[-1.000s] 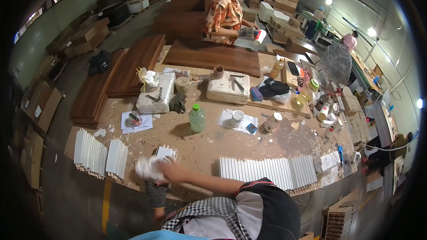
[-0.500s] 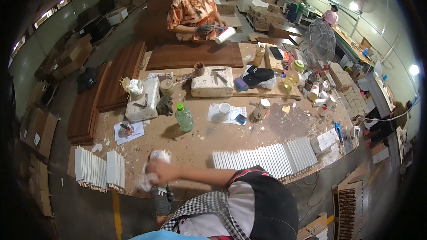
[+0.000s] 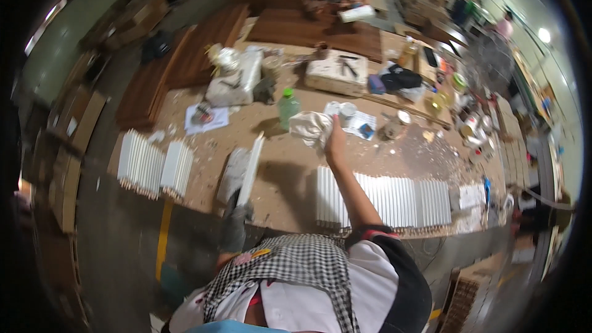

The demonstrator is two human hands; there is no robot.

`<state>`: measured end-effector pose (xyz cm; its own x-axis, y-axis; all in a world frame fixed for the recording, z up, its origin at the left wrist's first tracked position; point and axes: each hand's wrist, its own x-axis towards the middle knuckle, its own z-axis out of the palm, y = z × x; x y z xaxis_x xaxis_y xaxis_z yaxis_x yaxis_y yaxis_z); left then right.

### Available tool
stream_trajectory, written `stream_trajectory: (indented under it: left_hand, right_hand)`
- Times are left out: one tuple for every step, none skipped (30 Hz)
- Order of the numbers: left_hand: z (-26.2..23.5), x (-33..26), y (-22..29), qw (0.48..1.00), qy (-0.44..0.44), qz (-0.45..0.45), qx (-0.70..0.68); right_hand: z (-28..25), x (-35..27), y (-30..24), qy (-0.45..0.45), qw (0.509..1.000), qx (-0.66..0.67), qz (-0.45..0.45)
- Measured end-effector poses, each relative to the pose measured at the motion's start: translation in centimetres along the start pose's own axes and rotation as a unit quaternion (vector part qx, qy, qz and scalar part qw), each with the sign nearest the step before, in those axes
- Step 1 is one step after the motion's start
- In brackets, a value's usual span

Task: The person cleans wood panels using a cloth and a spray bottle, and applies a blue hand tool to the edges.

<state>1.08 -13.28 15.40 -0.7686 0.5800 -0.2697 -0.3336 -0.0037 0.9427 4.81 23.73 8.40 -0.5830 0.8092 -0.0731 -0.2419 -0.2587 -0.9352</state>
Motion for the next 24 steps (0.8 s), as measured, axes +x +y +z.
stream_trajectory:
  left_hand:
    - [1.4, 0.2, 0.0, 0.997, 0.002, 0.037, 0.07]
    - [3.1, 0.9, 0.2, 0.974, 0.007, 0.099, 0.206]
    - [4.6, 1.2, 0.5, 0.922, 0.024, 0.161, 0.351]
    - [6.1, 1.3, -0.2, 0.872, 0.034, 0.215, 0.438]
    - [6.7, 2.1, -1.4, 0.837, -0.002, 0.322, 0.442]
    - [6.7, 1.1, -2.8, 0.849, 0.019, 0.296, 0.436]
    - [5.9, 0.9, -2.5, 0.848, -0.041, 0.326, 0.417]
    - [4.1, 1.0, -2.1, 0.843, -0.08, 0.353, 0.398]
    - [2.1, 2.4, -4.0, 0.794, -0.042, 0.433, 0.425]
    - [2.1, 2.2, -4.0, 0.862, -0.002, 0.381, 0.333]
    - [2.3, 2.1, -3.8, 0.914, 0.04, 0.338, 0.22]
    - [4.1, 2.0, -3.4, 0.968, 0.039, 0.241, 0.056]
    - [5.8, 1.9, -3.1, 0.978, 0.071, 0.151, -0.128]
    - [6.4, 2.8, -4.4, 0.962, 0.058, 0.168, -0.207]
    - [7.2, 2.6, -1.6, 0.973, 0.178, 0.1, -0.103]
    - [6.2, 3.1, -2.1, 0.971, 0.205, 0.085, -0.089]
    - [5.2, 3.7, -2.5, 0.968, 0.229, 0.069, -0.076]
    - [4.6, 3.7, -3.2, 0.955, 0.249, 0.067, -0.146]
    - [4.4, 2.6, -2.6, 0.946, 0.261, 0.034, -0.192]
    - [3.4, 2.6, -3.5, 0.942, 0.262, 0.07, -0.197]
    - [3.2, 2.5, -3.5, 0.934, 0.28, 0.061, -0.212]
    - [3.1, 1.5, -2.1, 0.926, 0.299, 0.05, -0.225]
    - [1.8, 2.1, -4.6, 0.945, 0.29, 0.044, -0.144]
    - [2.0, 2.1, -5.2, 0.946, 0.27, 0.009, -0.176]
  right_hand:
    - [2.7, -3.6, -1.3, -0.06, 0.987, 0.126, 0.08]
    - [4.3, -8.2, -2.2, -0.109, 0.969, 0.163, 0.149]
    - [4.9, -11.7, -1.3, -0.127, 0.954, 0.162, 0.218]
    - [4.9, -14.5, 1.3, -0.107, 0.964, 0.135, 0.204]
    - [6.5, -16.4, -0.9, -0.094, 0.98, 0.04, 0.173]
    - [7.8, -17.9, -3.4, -0.086, 0.986, -0.056, 0.135]
    - [6.3, -17.9, -4.0, -0.082, 0.983, -0.062, 0.155]
    - [5.2, -17.4, -4.2, -0.097, 0.976, -0.072, 0.179]
    - [5.4, -17.7, -4.3, -0.092, 0.984, -0.098, 0.12]
    - [4.8, -17.2, -3.0, -0.112, 0.98, -0.106, 0.129]
    - [3.5, -16.4, -0.9, -0.199, 0.95, -0.239, 0.037]
    - [2.6, -16.3, 0.3, -0.279, 0.889, -0.359, -0.057]
    - [4.7, -17.3, -1.0, -0.348, 0.824, -0.386, -0.226]
    - [6.9, -18.8, -2.0, -0.357, 0.744, -0.535, -0.179]
    - [8.7, -19.8, -2.5, -0.345, 0.718, -0.57, -0.201]
    - [10.2, -20.7, -3.1, -0.337, 0.688, -0.6, -0.23]
    - [11.0, -21.1, -3.4, -0.333, 0.657, -0.597, -0.318]
    - [11.3, -21.6, -3.8, -0.324, 0.623, -0.587, -0.403]
    - [10.3, -22.9, -4.5, -0.346, 0.567, -0.633, -0.396]
    - [9.9, -23.6, -4.9, -0.371, 0.557, -0.629, -0.395]
    - [9.9, -23.4, -4.4, -0.385, 0.57, -0.618, -0.379]
    - [10.2, -23.5, -4.3, -0.4, 0.584, -0.606, -0.362]
    - [9.9, -23.6, -4.8, -0.418, 0.588, -0.602, -0.342]
    - [9.7, -23.6, -5.6, -0.434, 0.592, -0.598, -0.322]
